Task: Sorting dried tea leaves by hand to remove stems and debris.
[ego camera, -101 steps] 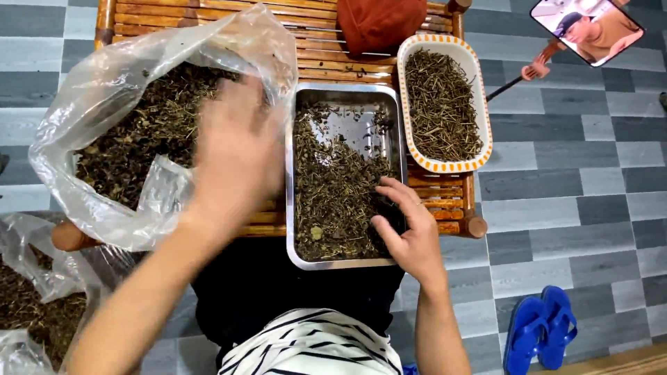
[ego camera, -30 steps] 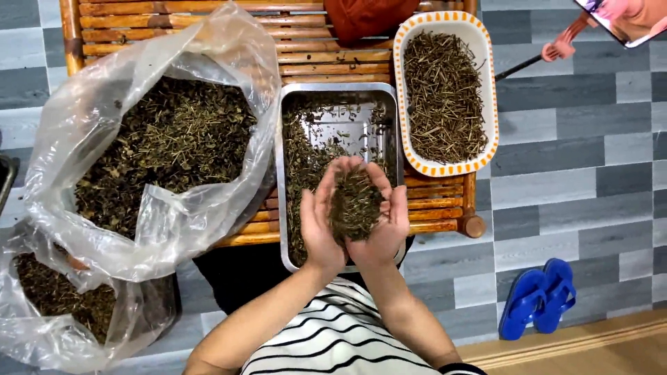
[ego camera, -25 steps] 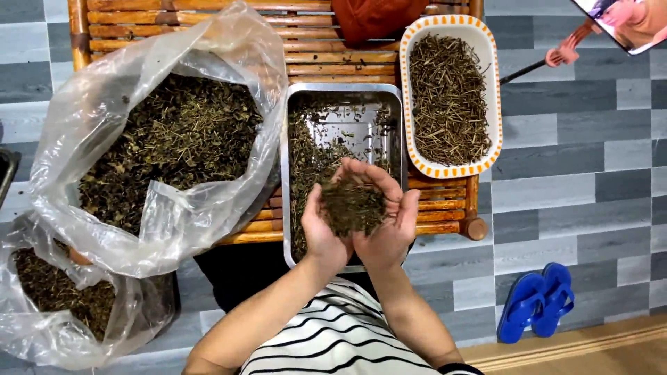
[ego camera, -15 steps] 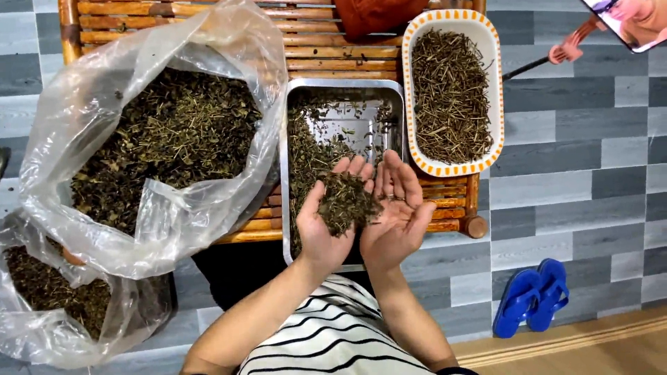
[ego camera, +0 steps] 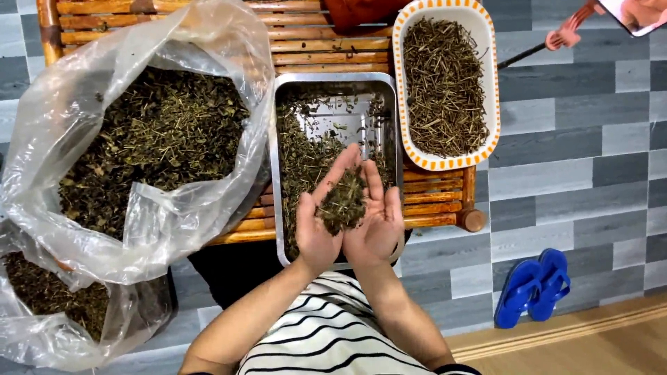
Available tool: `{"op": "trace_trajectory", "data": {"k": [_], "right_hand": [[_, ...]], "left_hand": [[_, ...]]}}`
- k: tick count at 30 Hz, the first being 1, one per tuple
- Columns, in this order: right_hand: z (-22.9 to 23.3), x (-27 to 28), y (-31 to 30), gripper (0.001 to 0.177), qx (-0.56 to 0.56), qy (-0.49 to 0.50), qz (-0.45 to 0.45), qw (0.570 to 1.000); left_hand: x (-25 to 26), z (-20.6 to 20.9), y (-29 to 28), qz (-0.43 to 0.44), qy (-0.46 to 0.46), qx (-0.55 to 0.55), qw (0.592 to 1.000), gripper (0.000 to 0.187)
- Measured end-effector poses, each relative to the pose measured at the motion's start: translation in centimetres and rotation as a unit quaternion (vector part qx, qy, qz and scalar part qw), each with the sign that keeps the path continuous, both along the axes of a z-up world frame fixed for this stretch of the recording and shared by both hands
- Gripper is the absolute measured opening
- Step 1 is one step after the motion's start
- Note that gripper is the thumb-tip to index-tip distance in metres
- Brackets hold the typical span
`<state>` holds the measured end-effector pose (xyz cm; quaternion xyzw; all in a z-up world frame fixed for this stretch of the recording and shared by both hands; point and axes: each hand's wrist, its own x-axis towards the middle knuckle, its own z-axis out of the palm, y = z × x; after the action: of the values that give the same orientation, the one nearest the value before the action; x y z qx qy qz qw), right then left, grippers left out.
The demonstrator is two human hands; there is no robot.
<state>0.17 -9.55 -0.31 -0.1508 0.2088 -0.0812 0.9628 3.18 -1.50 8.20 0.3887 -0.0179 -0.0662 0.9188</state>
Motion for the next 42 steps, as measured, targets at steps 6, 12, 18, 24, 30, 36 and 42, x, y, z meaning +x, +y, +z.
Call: {"op": "trace_trajectory", "data": {"k": [6, 12, 18, 24, 30, 36, 42], "right_hand": [[-0.3, 0.6, -0.1, 0.059, 0.093, -0.044, 0.015, 0.995], [2.3, 1.1, 0.4, 0.059, 0.074, -0.044, 0.000, 0.996], [2.6, 1.2, 0.3, 0.068, 0.004, -0.115, 0.025, 0.993], [3.2, 1.9, -0.1, 0.078, 0.025, -0.115, 0.076, 0.990], [3.2, 3.1, -0.7, 0.073, 0.041, -0.117, 0.105, 0.987], [3.5, 4.2, -1.1, 0.068, 0.058, -0.124, 0.137, 0.981], [4.0, 4.1, -0.8, 0.059, 0.067, -0.053, 0.081, 0.993]], "left_hand": [[-0.6, 0.0, -0.4, 0.051, -0.108, 0.139, 0.983, 0.080], [-0.7, -2.2, -0.6, 0.104, -0.107, 0.166, 0.975, 0.078], [-0.4, -2.4, -1.1, 0.091, 0.019, 0.065, 0.993, 0.070], [-0.5, -4.4, -1.2, 0.088, 0.071, -0.127, 0.985, 0.066], [-0.3, -2.8, -1.0, 0.090, 0.227, -0.164, 0.956, 0.064], [0.0, -1.7, -0.9, 0.129, 0.347, -0.222, 0.902, 0.055], [0.5, -4.1, -0.4, 0.103, 0.348, -0.278, 0.890, 0.061]]}}
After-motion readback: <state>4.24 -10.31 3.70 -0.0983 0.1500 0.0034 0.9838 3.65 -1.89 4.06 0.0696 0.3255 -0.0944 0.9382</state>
